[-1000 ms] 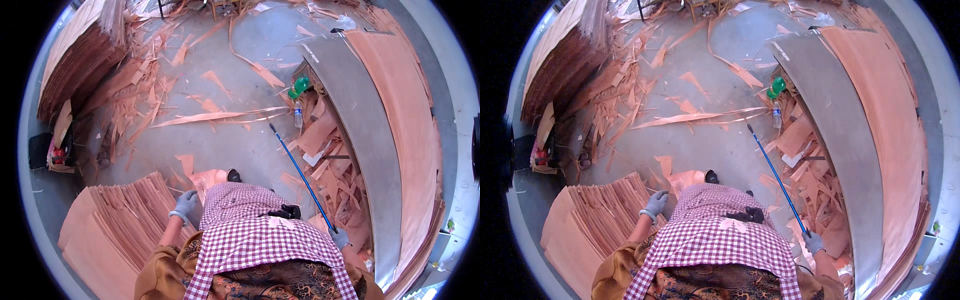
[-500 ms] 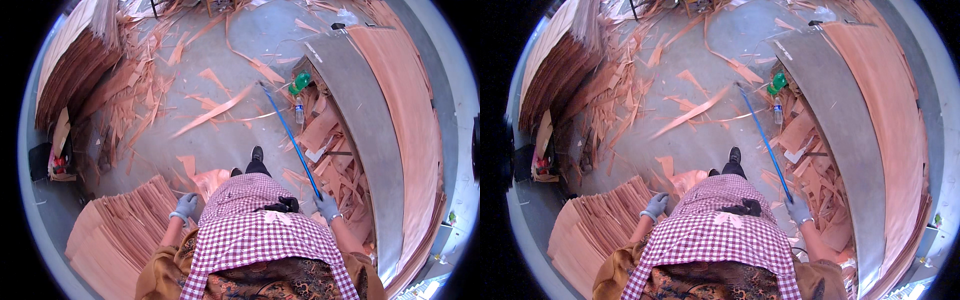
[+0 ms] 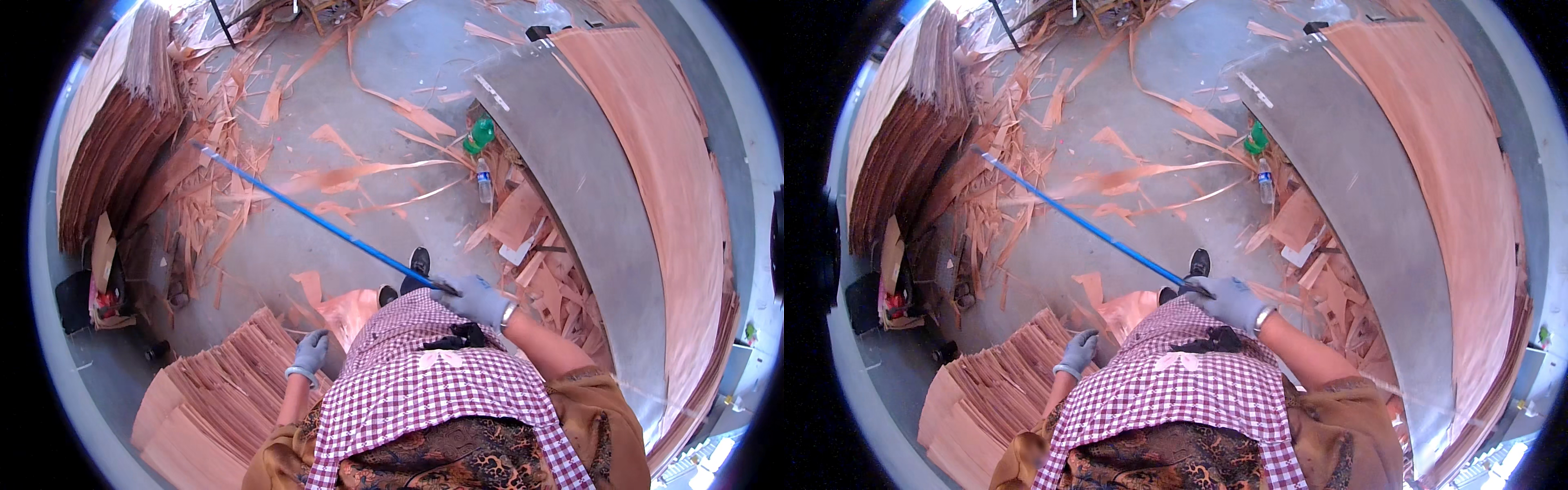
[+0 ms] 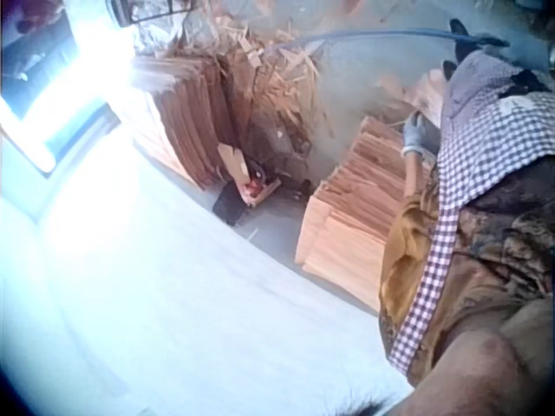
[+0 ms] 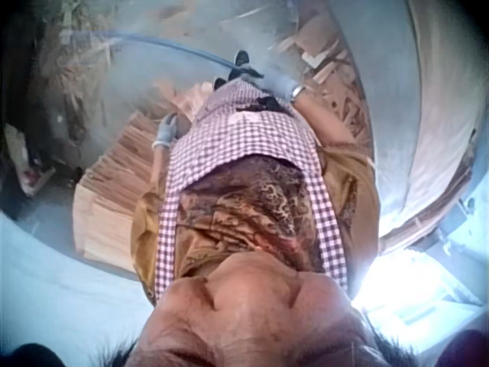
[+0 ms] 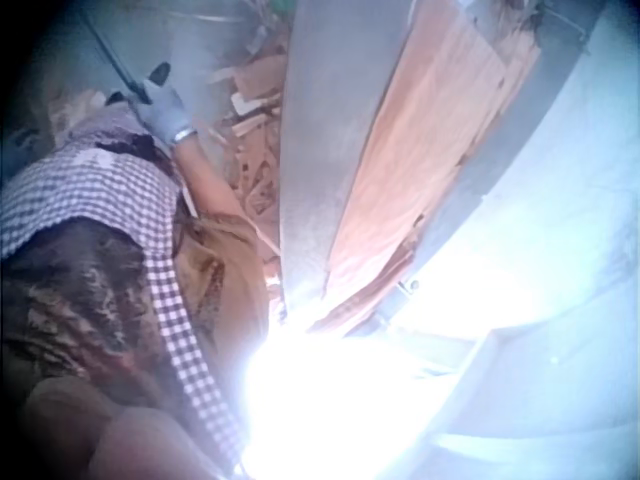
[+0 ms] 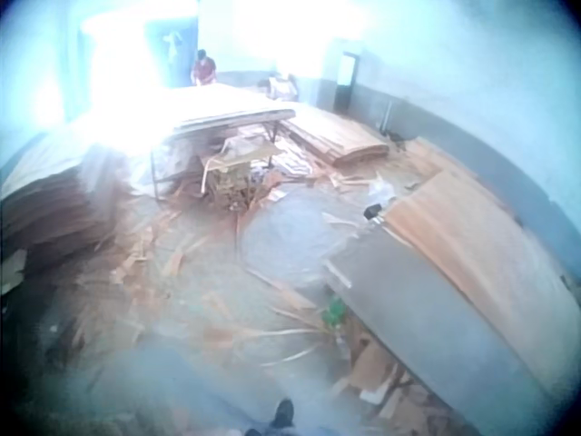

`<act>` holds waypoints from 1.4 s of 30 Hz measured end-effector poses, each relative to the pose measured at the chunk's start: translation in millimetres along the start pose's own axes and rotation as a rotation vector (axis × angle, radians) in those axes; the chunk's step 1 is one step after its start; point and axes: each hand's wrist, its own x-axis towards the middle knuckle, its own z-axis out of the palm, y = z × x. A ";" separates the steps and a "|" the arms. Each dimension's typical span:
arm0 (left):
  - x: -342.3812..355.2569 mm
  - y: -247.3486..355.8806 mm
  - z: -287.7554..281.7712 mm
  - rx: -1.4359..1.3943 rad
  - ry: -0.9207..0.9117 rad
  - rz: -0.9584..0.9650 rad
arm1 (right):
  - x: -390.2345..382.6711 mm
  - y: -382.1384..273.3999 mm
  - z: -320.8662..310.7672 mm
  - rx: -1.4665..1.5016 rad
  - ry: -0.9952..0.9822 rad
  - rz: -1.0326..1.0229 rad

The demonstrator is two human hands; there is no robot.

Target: The person trims wood veneer sheets with a blade, then uses a long pole to lift and move the sheets between stacks before picking up wood scraps from the floor.

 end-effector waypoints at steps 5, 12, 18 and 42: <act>0.6 82.7 -1.0 0.076 -0.136 0.124 | -18.3 35.1 -64.8 -0.022 0.162 0.097; 27.8 147.7 -12.3 0.163 -0.215 0.060 | -0.2 22.2 -179.4 -0.027 0.513 0.207; 87.7 176.0 -53.0 0.238 -0.133 0.101 | 55.6 68.9 -240.3 -0.026 0.827 0.318; 258.5 176.6 -92.0 -0.240 -0.214 0.001 | 93.6 113.6 -248.5 -0.355 0.940 0.587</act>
